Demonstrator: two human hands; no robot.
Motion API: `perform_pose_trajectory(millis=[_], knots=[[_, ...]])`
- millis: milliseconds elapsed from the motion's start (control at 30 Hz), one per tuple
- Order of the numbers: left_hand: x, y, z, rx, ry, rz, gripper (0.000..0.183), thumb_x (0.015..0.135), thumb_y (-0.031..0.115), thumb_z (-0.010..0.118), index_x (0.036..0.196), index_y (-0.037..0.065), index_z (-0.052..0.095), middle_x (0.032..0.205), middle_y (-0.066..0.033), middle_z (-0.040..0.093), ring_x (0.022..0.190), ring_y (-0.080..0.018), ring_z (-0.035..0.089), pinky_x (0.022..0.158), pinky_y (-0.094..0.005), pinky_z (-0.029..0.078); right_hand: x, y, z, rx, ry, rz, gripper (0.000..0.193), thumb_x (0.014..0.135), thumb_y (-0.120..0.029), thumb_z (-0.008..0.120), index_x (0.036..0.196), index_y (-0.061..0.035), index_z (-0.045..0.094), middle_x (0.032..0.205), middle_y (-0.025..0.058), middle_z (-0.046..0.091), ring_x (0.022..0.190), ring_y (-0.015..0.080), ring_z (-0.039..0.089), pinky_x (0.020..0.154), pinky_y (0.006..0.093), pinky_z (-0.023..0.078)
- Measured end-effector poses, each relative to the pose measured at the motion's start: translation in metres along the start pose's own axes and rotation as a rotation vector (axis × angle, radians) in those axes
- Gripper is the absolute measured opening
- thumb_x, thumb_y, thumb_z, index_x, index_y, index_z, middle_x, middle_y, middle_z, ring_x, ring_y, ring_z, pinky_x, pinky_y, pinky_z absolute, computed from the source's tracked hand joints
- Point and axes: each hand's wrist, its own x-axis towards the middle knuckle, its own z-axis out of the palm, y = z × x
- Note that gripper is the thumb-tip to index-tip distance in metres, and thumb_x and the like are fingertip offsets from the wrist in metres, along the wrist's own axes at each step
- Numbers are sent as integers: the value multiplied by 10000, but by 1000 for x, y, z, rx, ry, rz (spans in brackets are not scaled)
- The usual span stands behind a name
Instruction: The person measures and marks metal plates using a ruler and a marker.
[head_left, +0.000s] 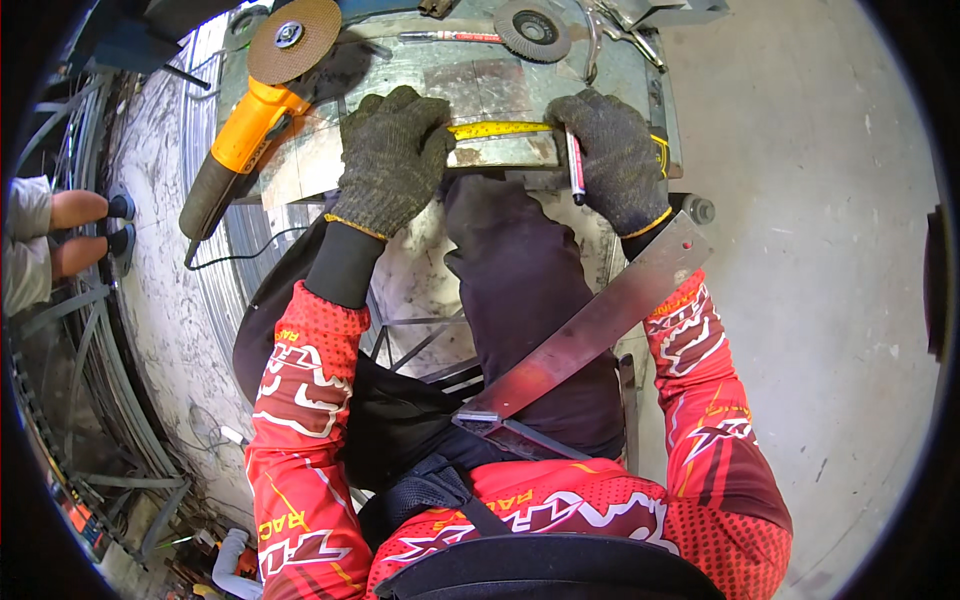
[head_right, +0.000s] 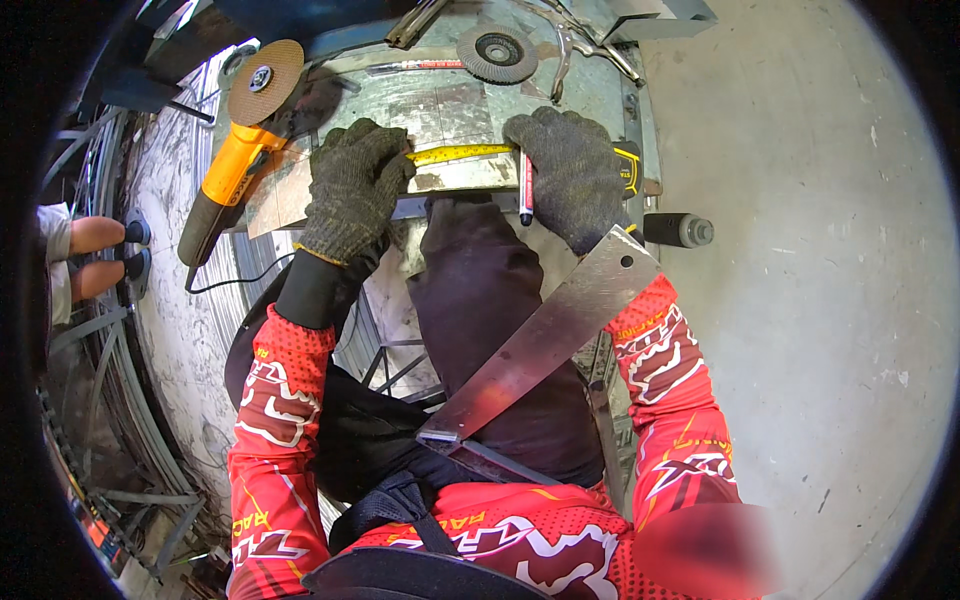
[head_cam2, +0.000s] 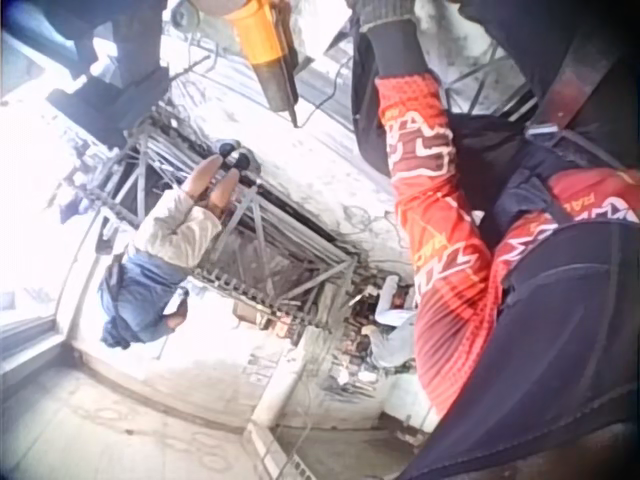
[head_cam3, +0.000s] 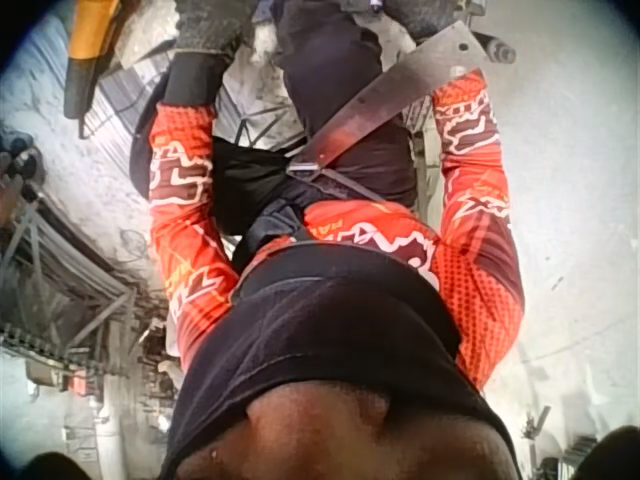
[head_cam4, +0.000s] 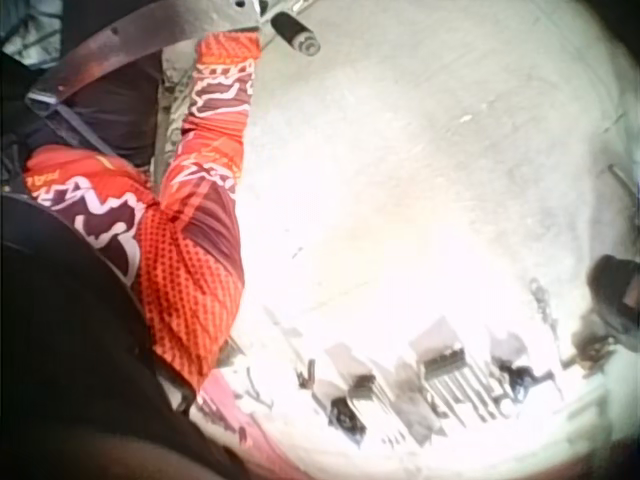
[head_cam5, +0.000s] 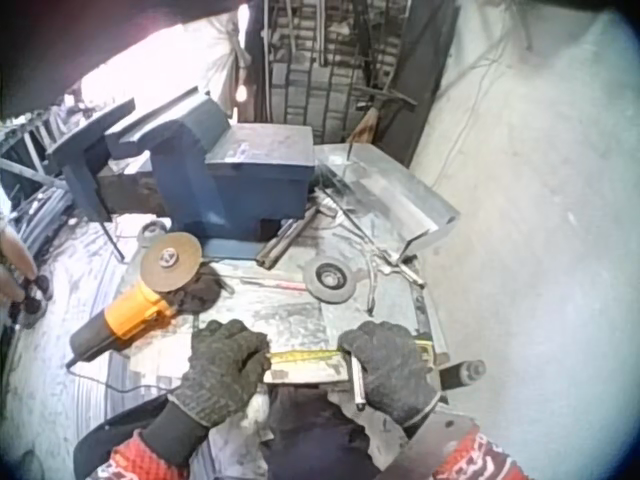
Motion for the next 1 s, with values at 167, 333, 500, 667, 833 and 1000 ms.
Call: perform_pose_trajectory(millis=[167, 333, 500, 667, 833, 1000], knots=[[1, -3, -2, 16, -28, 15, 205, 877, 227, 718, 1057, 135, 751, 1015, -73, 679, 1001, -353, 613, 898, -504, 462, 3, 0, 2, -24, -46, 21, 228, 859, -135, 711, 1080, -81, 710, 994, 138, 699, 939, 373, 670, 823, 465, 533], [0, -8, 0, 1, -21, 16, 201, 873, 234, 729, 1050, 145, 758, 1016, -59, 684, 1016, -346, 617, 894, -502, 460, 3, -2, 6, -17, 10, 24, 192, 854, -144, 717, 1037, -85, 714, 942, 130, 690, 901, 372, 665, 805, 474, 527], [2, -7, 3, 18, -6, 21, 179, 867, 239, 729, 1020, 152, 763, 989, -53, 682, 999, -339, 617, 896, -500, 449, 3, 1, 9, -30, 17, 31, 194, 856, -144, 718, 1041, -85, 725, 937, 126, 694, 902, 368, 668, 807, 470, 529], [2, -4, -2, 36, -3, 70, 240, 847, 223, 751, 1031, 71, 777, 953, -108, 684, 922, -337, 630, 827, -458, 490, 2, -1, 8, -26, 27, 35, 199, 860, -152, 722, 1049, -88, 731, 944, 124, 697, 916, 367, 670, 814, 468, 528], [2, -3, -3, 45, -17, 59, 227, 853, 225, 735, 1018, 74, 773, 935, -105, 682, 914, -334, 628, 826, -457, 485, 6, -10, 2, -35, 32, 45, 234, 851, -136, 745, 1076, -71, 735, 995, 140, 715, 939, 376, 673, 841, 481, 532], [4, -2, -2, 27, -7, 66, 227, 849, 222, 747, 1016, 70, 770, 932, -110, 683, 911, -337, 629, 831, -457, 488, 7, -17, 10, 226, 262, 11, 238, 882, -132, 724, 1112, -75, 739, 1050, 153, 721, 992, 363, 684, 892, 474, 543]])
